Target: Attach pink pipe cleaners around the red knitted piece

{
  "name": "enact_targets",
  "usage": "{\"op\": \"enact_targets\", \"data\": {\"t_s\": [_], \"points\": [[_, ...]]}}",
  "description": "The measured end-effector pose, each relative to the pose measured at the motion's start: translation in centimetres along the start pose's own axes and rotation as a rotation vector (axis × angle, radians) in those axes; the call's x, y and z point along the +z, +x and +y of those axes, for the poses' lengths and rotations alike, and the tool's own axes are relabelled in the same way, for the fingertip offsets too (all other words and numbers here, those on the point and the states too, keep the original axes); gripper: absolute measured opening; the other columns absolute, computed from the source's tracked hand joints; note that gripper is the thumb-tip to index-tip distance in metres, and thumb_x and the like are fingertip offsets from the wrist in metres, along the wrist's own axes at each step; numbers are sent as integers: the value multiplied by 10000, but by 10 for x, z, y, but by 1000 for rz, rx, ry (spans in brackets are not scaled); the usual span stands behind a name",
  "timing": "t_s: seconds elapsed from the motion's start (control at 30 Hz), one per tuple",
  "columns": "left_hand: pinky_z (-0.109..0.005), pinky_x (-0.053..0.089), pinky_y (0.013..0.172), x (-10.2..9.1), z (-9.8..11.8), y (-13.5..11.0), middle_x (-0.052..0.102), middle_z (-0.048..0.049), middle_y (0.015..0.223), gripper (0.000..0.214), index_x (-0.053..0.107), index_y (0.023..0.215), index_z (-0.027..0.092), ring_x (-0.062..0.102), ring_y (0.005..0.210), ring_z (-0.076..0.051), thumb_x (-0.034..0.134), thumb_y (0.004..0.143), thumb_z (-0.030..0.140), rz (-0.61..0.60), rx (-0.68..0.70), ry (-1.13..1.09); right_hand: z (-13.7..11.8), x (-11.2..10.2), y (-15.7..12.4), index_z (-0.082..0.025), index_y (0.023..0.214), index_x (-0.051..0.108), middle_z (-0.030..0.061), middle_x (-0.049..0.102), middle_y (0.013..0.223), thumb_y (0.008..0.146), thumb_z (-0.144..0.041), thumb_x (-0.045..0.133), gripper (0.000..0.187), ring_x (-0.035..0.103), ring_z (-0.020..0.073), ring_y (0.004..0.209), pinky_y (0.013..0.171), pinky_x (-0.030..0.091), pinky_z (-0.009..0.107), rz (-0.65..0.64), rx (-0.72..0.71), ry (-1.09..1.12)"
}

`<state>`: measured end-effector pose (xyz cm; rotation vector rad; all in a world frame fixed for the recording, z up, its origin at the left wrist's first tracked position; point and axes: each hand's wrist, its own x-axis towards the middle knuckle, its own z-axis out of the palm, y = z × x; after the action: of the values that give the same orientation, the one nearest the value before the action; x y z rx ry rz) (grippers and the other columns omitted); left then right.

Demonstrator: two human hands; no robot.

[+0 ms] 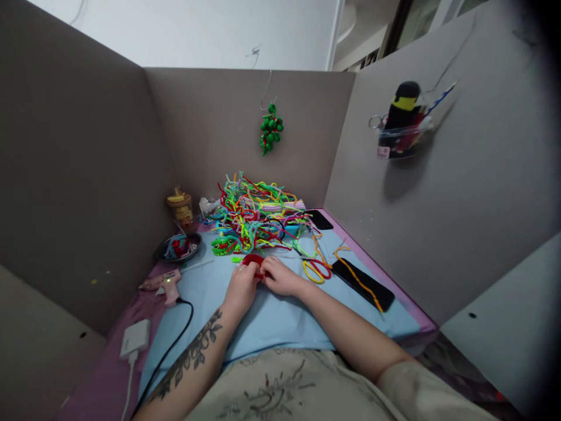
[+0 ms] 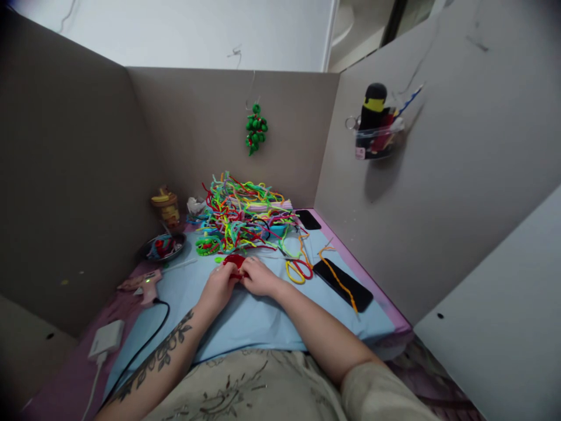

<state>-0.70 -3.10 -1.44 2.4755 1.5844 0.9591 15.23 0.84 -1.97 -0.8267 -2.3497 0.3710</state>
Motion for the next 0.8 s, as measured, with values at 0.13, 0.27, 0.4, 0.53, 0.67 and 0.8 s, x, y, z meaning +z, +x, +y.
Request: {"op": "enact_targets", "data": {"t_s": [0.13, 0.27, 0.4, 0.53, 0.67, 0.8], "points": [[-349, 420, 781, 0, 0, 0, 591, -45, 785, 130, 513, 810, 197, 541, 800, -207, 468, 768, 82, 16, 0, -62, 0, 1, 0, -183, 706, 505, 17, 533, 785, 723, -98, 551, 98, 471, 162, 786, 740, 377, 294, 37, 7, 78], [-390, 391, 922, -7, 3, 1, 562, -100, 1088, 171, 530, 939, 188, 497, 1076, -222, 483, 794, 109, 243, 17, -230, 1, 2, 1, -181, 711, 525, -8, 537, 717, 726, -172, 565, 44, 491, 131, 687, 655, 397, 257, 108, 231, 438], [-395, 333, 1002, -12, 3, 4, 467, -116, 1252, 244, 514, 1034, 189, 397, 1222, -226, 557, 794, 204, 498, -148, -455, 8, -7, 3, -186, 757, 521, -31, 572, 664, 717, -243, 598, 103, 547, 123, 611, 611, 459, 264, 214, 566, 1189], [-310, 399, 932, -9, 1, 8, 478, -89, 1273, 348, 484, 1131, 229, 460, 1173, -185, 576, 796, 250, 532, -461, -920, 12, -20, 3, -183, 904, 552, 15, 666, 798, 752, -195, 552, 153, 627, 156, 730, 683, 524, 315, 283, 670, 1735], [-268, 480, 798, -8, 4, 12, 610, -84, 1116, 283, 565, 1058, 192, 604, 960, -164, 603, 780, 232, 248, -688, -1493, 6, -20, 4, -142, 954, 556, 35, 685, 775, 802, -146, 484, 169, 643, 145, 722, 731, 545, 317, 235, 706, 1909], [-254, 528, 711, -12, 5, 15, 683, -71, 880, 190, 618, 934, 121, 649, 744, -139, 572, 757, 69, 149, -774, -1768, -1, -11, 5, -141, 1066, 541, 58, 691, 906, 864, -205, 469, 224, 654, 161, 823, 753, 543, 325, 153, 699, 1897]]}}
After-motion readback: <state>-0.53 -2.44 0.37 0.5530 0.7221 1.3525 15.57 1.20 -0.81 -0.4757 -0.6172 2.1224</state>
